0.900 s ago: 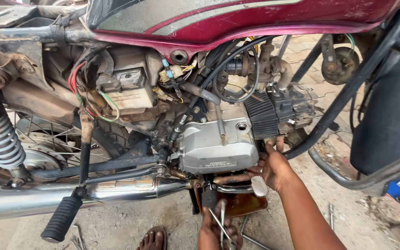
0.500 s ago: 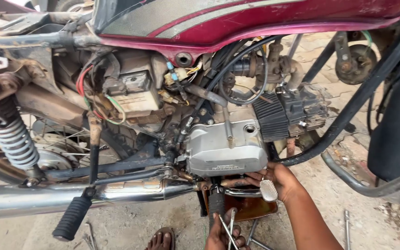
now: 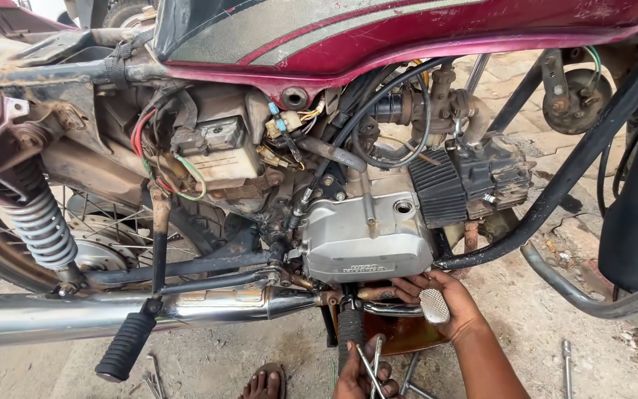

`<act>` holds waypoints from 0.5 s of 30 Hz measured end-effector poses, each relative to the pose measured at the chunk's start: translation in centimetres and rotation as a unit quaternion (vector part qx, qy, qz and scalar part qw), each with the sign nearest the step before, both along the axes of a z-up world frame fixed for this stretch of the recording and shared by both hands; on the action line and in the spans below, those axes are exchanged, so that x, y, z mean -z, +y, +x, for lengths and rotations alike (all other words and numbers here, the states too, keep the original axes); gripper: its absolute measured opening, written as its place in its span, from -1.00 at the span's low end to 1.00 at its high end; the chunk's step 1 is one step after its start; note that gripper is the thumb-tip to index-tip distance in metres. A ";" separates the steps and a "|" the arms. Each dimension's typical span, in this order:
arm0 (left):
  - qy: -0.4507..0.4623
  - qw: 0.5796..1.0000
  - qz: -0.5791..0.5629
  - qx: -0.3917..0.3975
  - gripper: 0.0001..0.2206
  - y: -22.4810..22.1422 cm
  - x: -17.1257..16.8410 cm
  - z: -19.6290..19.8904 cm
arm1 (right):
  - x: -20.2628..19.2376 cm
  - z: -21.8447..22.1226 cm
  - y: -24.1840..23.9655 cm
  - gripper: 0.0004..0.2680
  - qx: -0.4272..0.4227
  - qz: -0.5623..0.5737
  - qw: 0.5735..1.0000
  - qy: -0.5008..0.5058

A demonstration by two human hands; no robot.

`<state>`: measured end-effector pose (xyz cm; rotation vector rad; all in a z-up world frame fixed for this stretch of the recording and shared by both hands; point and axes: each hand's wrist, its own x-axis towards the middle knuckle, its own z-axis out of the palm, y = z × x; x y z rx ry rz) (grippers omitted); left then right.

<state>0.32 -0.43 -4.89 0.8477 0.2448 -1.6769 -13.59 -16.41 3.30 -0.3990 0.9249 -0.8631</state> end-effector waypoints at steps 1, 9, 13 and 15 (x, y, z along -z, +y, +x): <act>0.000 1.000 0.000 -0.001 -0.39 -0.1 0.7 -0.2 | 0.4 0.0 0.0 -0.67 -0.001 0.000 1.000 0.000; 0.005 0.999 -0.017 -0.031 -0.38 -0.6 3.0 -0.6 | 2.6 0.3 -0.1 -0.67 0.057 -0.011 0.995 -0.079; -0.011 0.999 0.003 -0.036 -0.37 -0.4 1.8 -1.0 | 3.1 0.5 -0.2 -0.69 0.072 -0.006 0.993 -0.089; -0.006 0.999 0.008 -0.033 -0.38 -0.4 2.2 -1.1 | 2.2 0.6 0.3 -0.69 0.070 -0.006 0.995 -0.076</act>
